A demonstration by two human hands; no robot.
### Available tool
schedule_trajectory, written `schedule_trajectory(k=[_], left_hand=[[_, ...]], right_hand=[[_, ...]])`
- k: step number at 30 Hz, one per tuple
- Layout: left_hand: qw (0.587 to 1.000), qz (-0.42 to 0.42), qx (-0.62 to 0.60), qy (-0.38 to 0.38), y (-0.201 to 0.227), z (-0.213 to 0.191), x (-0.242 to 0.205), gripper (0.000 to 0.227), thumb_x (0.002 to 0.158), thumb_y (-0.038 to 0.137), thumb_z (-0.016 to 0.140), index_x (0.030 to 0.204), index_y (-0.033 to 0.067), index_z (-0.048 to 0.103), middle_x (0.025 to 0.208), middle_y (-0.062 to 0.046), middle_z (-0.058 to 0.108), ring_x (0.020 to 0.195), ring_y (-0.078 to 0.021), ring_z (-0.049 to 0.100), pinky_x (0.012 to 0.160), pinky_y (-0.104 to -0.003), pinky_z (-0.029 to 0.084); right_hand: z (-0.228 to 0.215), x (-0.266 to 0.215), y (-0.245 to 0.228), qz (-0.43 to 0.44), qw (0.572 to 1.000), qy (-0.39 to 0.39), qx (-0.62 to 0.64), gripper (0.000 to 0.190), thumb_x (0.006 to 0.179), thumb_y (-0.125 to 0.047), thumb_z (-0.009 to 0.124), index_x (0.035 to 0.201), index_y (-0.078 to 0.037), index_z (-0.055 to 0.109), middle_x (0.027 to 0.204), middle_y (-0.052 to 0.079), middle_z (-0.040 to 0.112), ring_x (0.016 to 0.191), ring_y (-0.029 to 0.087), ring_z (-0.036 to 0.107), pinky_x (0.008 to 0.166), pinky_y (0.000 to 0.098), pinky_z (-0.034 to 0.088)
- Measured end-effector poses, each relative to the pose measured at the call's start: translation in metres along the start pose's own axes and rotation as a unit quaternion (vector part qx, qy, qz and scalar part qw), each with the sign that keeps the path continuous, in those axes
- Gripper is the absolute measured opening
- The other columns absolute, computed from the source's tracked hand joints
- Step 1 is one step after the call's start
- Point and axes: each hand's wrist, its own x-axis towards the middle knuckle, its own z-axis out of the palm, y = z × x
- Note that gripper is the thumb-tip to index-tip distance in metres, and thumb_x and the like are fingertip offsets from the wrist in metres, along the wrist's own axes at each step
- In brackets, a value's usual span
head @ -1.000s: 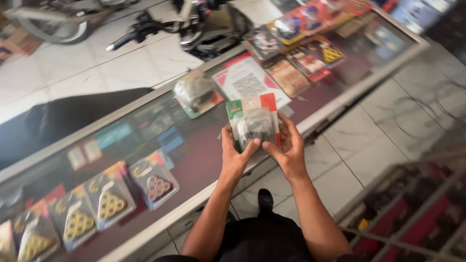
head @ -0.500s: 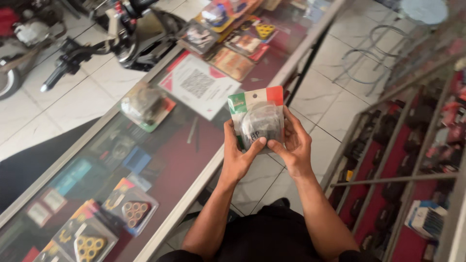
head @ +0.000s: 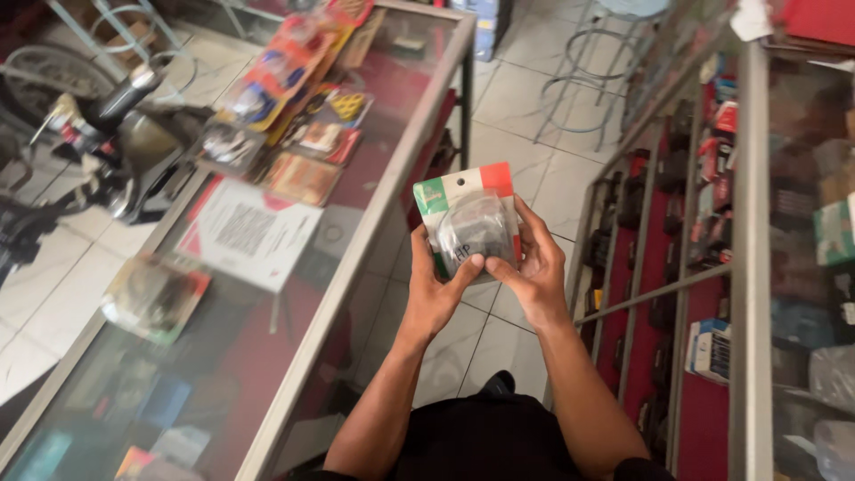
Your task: The person picks up various motorcycle part packages, including LED bulbs and rollers, from a glass counter and hangs them on metal hooks on a grid-style display rack.
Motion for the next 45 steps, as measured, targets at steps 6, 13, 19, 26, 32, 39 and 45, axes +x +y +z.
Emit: schedule_trajectory(k=[6,13,19,26,32,39,45], left_hand=[[0.998,-0.027,0.034,-0.049,-0.005,0.050,0.029,0.069,0.091,0.020,0.076,0.142,-0.0010,0.035,0.130,-0.018,0.059,0.121,-0.0237,0.062,0.098,-0.038,0.056],[0.993,0.018,0.045,-0.111,-0.023,0.110,0.057,0.071,0.093,0.019,0.076,0.146,-0.0019,0.034,0.133,-0.019,0.058,0.123,-0.0245,0.060,0.101,-0.038,0.054],[0.979,0.023,-0.022,-0.199,-0.040,0.180,0.073,0.079,0.093,0.019,0.076,0.151,-0.0037,0.028,0.135,-0.019,0.057,0.123,-0.0238,0.061,0.101,-0.037,0.055],[0.957,-0.021,-0.050,-0.283,-0.050,0.242,0.075,0.084,0.092,0.018,0.076,0.156,-0.0033,0.025,0.140,-0.019,0.055,0.128,-0.0256,0.059,0.104,-0.038,0.053],[0.927,-0.016,-0.104,-0.359,-0.060,0.281,0.077,0.090,0.089,0.014,0.079,0.159,-0.0017,0.024,0.145,-0.018,0.052,0.134,-0.0267,0.055,0.110,-0.039,0.049],[0.898,0.004,-0.109,-0.426,-0.068,0.303,0.092,0.086,0.088,0.011,0.081,0.157,-0.0021,0.031,0.144,-0.017,0.055,0.134,-0.0255,0.056,0.111,-0.038,0.048],[0.869,-0.028,-0.138,-0.474,-0.071,0.314,0.123,0.089,0.087,0.010,0.080,0.158,-0.0009,0.028,0.144,-0.016,0.055,0.132,-0.0243,0.057,0.110,-0.037,0.049]], right_hand=[[-0.049,0.008,-0.004,-0.001,0.998,0.057,0.020,0.087,0.085,-0.002,0.076,0.161,0.001,0.035,0.131,0.016,0.062,0.123,0.022,0.062,0.110,0.0376,0.049],[-0.113,0.014,-0.015,-0.038,0.995,0.095,0.001,0.088,0.085,-0.002,0.076,0.161,0.003,0.032,0.140,0.017,0.058,0.129,0.023,0.058,0.113,0.0381,0.046],[-0.172,0.003,-0.031,-0.101,0.982,0.158,-0.035,0.086,0.087,-0.001,0.075,0.161,0.005,0.032,0.148,0.019,0.055,0.139,0.025,0.054,0.120,0.0385,0.042],[-0.213,-0.024,-0.046,-0.095,0.957,0.270,-0.049,0.086,0.088,-0.003,0.076,0.161,0.004,0.030,0.146,0.019,0.055,0.136,0.025,0.056,0.118,0.0386,0.044],[-0.231,-0.047,-0.052,-0.111,0.929,0.349,-0.062,0.086,0.089,-0.005,0.075,0.162,0.003,0.030,0.134,0.017,0.060,0.127,0.025,0.061,0.112,0.0387,0.048],[-0.243,-0.051,-0.039,-0.142,0.897,0.413,-0.072,0.088,0.092,-0.006,0.076,0.164,0.003,0.027,0.130,0.017,0.063,0.128,0.024,0.061,0.114,0.0375,0.046],[-0.238,-0.029,-0.045,-0.156,0.872,0.456,-0.083,0.089,0.089,-0.005,0.078,0.162,0.002,0.027,0.132,0.018,0.063,0.127,0.025,0.062,0.112,0.0387,0.048]])
